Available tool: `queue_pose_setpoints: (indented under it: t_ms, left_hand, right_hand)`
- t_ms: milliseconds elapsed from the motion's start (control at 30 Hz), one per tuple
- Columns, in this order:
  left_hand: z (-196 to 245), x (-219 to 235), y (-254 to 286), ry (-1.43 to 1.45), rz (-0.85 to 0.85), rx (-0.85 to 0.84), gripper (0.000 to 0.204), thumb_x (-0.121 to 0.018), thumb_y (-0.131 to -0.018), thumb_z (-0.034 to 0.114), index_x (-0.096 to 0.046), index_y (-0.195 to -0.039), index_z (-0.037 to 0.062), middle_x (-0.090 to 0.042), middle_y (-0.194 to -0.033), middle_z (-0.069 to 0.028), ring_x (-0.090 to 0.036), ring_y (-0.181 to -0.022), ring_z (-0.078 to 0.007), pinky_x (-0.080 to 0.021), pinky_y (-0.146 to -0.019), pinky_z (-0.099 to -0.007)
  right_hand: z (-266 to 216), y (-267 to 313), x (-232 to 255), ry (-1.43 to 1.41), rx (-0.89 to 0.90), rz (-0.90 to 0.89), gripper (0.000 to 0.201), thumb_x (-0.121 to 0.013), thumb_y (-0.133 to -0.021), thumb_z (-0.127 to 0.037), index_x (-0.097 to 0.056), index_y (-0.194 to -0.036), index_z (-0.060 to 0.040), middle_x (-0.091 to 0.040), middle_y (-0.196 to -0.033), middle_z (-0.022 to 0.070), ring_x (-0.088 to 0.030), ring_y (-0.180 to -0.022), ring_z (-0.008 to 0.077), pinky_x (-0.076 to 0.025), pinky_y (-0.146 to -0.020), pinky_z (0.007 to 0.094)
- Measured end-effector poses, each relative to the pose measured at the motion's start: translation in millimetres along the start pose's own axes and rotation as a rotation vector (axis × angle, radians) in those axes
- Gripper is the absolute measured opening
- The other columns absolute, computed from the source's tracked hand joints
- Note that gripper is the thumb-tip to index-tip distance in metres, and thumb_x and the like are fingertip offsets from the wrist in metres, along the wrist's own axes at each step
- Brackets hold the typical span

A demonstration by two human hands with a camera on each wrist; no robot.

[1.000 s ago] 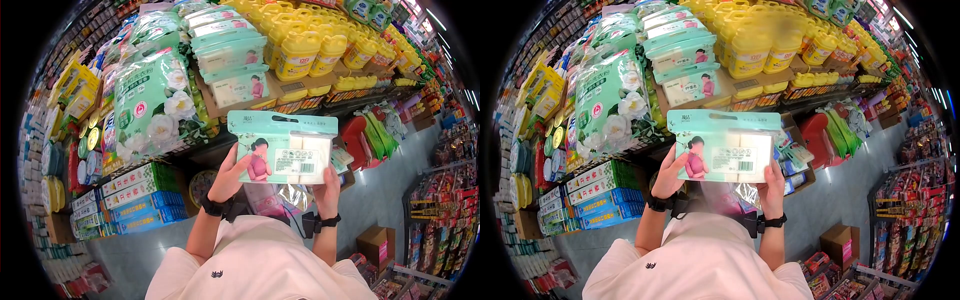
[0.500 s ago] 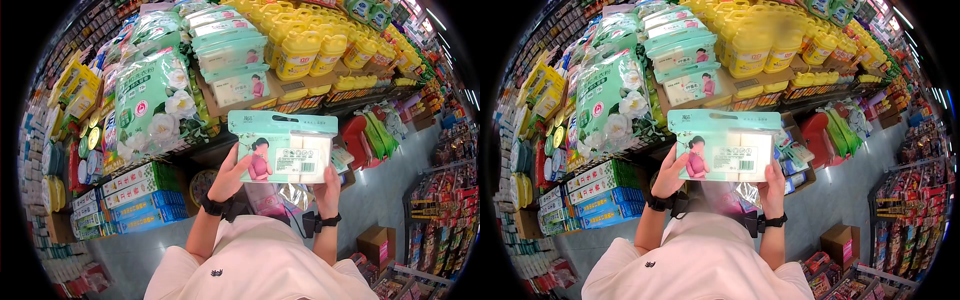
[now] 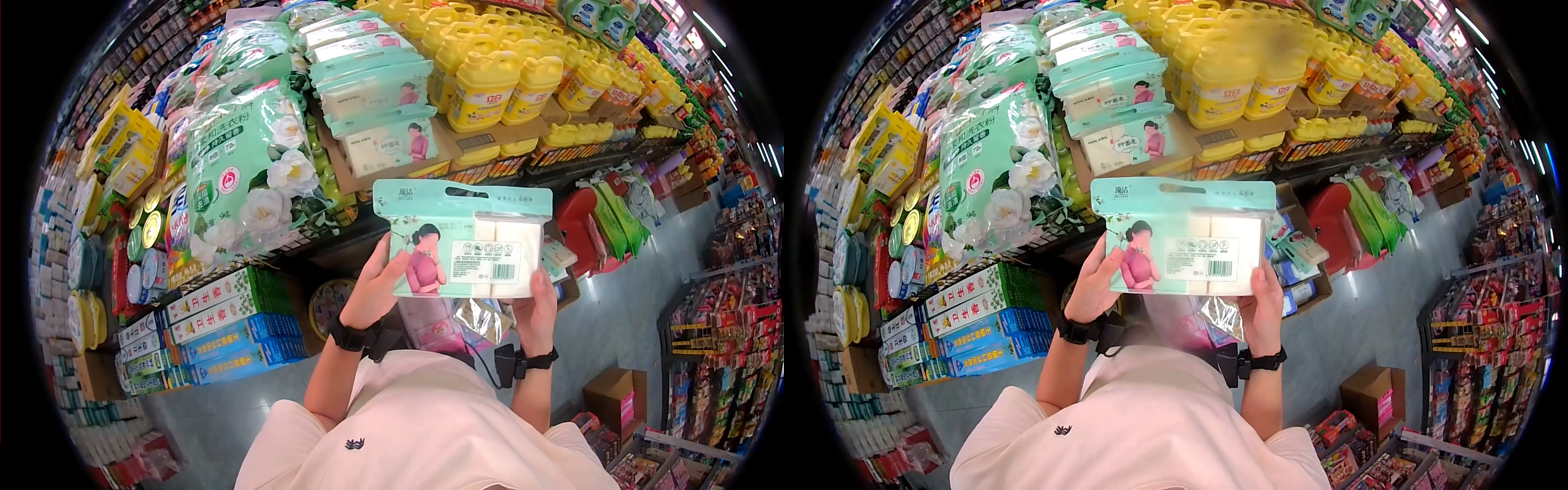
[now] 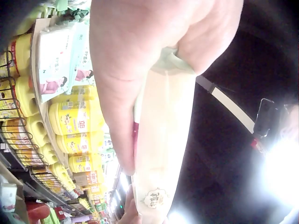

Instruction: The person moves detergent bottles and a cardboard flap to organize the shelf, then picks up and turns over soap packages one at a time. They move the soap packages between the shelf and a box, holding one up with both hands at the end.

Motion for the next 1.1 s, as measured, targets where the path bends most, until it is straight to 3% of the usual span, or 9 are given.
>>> queue_pose_setpoints:
  t_ms: [267,367,400,533,667,800,833,1000,1100]
  left_hand:
    - [-0.2,0.1,0.6,0.018,0.01,-0.01,0.043,-0.042,-0.094,0.008,-0.028,-0.134,-0.0009,-0.044,-0.127,-0.0082,-0.047,-0.11,-0.0147,-0.039,-0.094,-0.0286]
    - [1.6,-0.5,-1.5,-0.298,0.139,-0.219,0.049,-0.051,-0.09,0.006,-0.029,-0.133,-0.0023,-0.046,-0.124,-0.0074,-0.047,-0.11,-0.0151,-0.039,-0.093,-0.0279]
    - [2.1,-5.1,-2.3,-0.389,0.146,-0.268,0.051,-0.053,-0.088,0.006,-0.03,-0.133,-0.0018,-0.047,-0.123,-0.0077,-0.048,-0.109,-0.0153,-0.04,-0.092,-0.0278]
    - [0.5,-39.6,5.6,-0.95,0.229,-0.308,0.059,-0.061,-0.083,0.009,-0.032,-0.134,0.0028,-0.052,-0.119,-0.0165,-0.055,-0.103,-0.0196,-0.044,-0.087,-0.0308]
    - [-29.1,-65.3,10.9,-1.03,0.06,-0.394,0.055,-0.057,-0.084,0.009,-0.035,-0.134,0.0045,-0.047,-0.126,-0.0212,-0.054,-0.106,-0.0343,-0.044,-0.088,-0.0345]
    - [-41.3,-70.6,7.7,-1.153,-0.155,-0.554,0.051,-0.054,-0.084,0.006,-0.038,-0.133,0.0061,-0.038,-0.134,-0.0245,-0.05,-0.107,-0.0409,-0.043,-0.09,-0.0367]
    - [-45.1,-57.0,6.4,-1.005,-0.132,-0.181,0.049,-0.054,-0.084,0.006,-0.04,-0.13,0.0036,-0.037,-0.138,-0.0176,-0.039,-0.126,-0.0316,-0.033,-0.102,-0.0349]
    - [10.8,20.7,-9.1,-1.209,0.43,-0.405,0.073,-0.066,-0.078,0.017,-0.025,-0.137,0.001,-0.039,-0.13,-0.0187,-0.037,-0.123,-0.031,-0.027,-0.105,-0.0357]
    - [2.3,50.4,-26.4,-0.742,0.193,-0.1,0.064,-0.062,-0.084,0.017,-0.028,-0.135,-0.003,-0.043,-0.129,-0.0141,-0.043,-0.118,-0.0219,-0.032,-0.101,-0.0316]
  right_hand:
    - [9.6,-11.7,21.2,0.168,-0.074,0.066,0.044,-0.048,-0.093,-0.024,-0.04,-0.128,0.0003,-0.051,-0.122,0.0111,-0.049,-0.113,0.019,-0.038,-0.095,0.0328]
    - [-15.1,-13.2,15.1,0.738,0.359,0.161,0.041,-0.053,-0.088,-0.015,-0.043,-0.125,0.0002,-0.048,-0.124,0.0106,-0.046,-0.114,0.0207,-0.035,-0.098,0.0327]
    - [-20.7,-9.2,0.0,0.786,0.34,0.068,0.044,-0.053,-0.086,-0.013,-0.043,-0.127,-0.0003,-0.047,-0.127,0.0105,-0.041,-0.12,0.0225,-0.029,-0.103,0.034]
    - [8.4,2.1,-50.2,0.528,0.24,-0.372,0.071,-0.063,-0.082,-0.035,-0.031,-0.135,-0.0015,-0.036,-0.137,0.0145,-0.036,-0.125,0.0257,-0.028,-0.104,0.035]
    - [10.9,5.3,-53.3,0.559,0.254,-0.149,0.086,-0.076,-0.07,-0.038,-0.031,-0.133,-0.0007,-0.041,-0.13,0.0139,-0.044,-0.115,0.0227,-0.037,-0.097,0.0343]
    - [23.1,-19.1,-10.0,0.25,0.094,0.06,0.06,-0.071,-0.075,-0.01,-0.039,-0.125,-0.0006,-0.054,-0.114,0.0088,-0.053,-0.1,0.0162,-0.043,-0.086,0.0282]
    - [26.1,-23.3,-0.7,0.244,0.033,0.073,0.057,-0.07,-0.076,-0.008,-0.041,-0.124,-0.0006,-0.055,-0.113,0.0086,-0.054,-0.098,0.0157,-0.044,-0.085,0.0275]
    - [38.7,-35.8,26.4,0.047,-0.064,0.012,0.05,-0.059,-0.082,-0.013,-0.039,-0.126,0.0007,-0.051,-0.118,0.0114,-0.054,-0.105,0.0215,-0.046,-0.088,0.035]
    - [44.8,-47.2,29.5,-0.064,-0.076,-0.105,0.051,-0.06,-0.084,-0.017,-0.038,-0.126,-0.001,-0.051,-0.118,0.0103,-0.053,-0.106,0.0212,-0.044,-0.091,0.0354]
Point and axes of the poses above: each hand's wrist, its own y-axis away from the middle knuckle, its own x-axis out of the back of the hand, z = x × y, the point moved 6 cm from there along -y, towards the middle knuckle
